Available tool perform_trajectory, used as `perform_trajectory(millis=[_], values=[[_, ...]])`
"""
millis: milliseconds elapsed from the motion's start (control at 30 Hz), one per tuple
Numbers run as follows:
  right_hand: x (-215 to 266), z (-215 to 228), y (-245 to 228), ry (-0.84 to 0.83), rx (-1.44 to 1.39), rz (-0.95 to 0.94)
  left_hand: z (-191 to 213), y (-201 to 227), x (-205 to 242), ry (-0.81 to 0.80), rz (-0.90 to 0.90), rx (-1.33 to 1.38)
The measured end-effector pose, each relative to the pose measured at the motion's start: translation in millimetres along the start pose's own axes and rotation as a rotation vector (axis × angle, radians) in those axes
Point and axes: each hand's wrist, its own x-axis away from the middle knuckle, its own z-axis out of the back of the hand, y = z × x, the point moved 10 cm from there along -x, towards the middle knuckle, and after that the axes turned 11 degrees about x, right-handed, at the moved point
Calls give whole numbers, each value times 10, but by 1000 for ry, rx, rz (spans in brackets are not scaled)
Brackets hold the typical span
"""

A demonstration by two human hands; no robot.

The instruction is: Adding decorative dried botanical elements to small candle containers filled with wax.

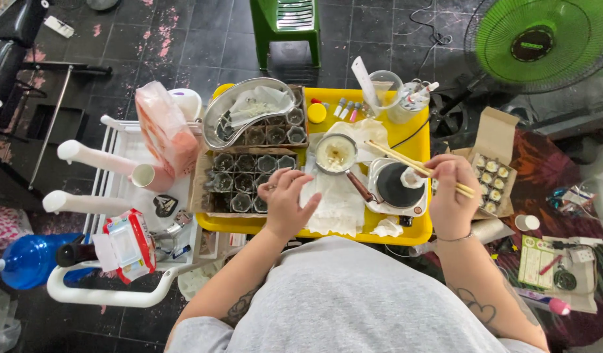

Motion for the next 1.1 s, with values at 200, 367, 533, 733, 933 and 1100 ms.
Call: perform_trajectory(millis=[200, 367, 533, 733, 933, 1100], values=[[180, 806, 438, 221, -397, -140, -876, 715, -348, -236, -139, 126], [424, 1105, 614, 292, -370, -196, -1537, 967, -431, -323, -143, 87], [577, 1194, 615, 317, -340, -229, -2053, 910, -395, -411, -98, 60], [638, 1218, 527, 293, -312, -161, -2128, 959, -469, -411, -85, 3], [627, 1217, 487, 268, -263, -134, -2195, 904, -461, -407, -59, -16], [625, 1163, 485, 248, -300, -151, -1996, 953, -537, -391, -42, -43]])
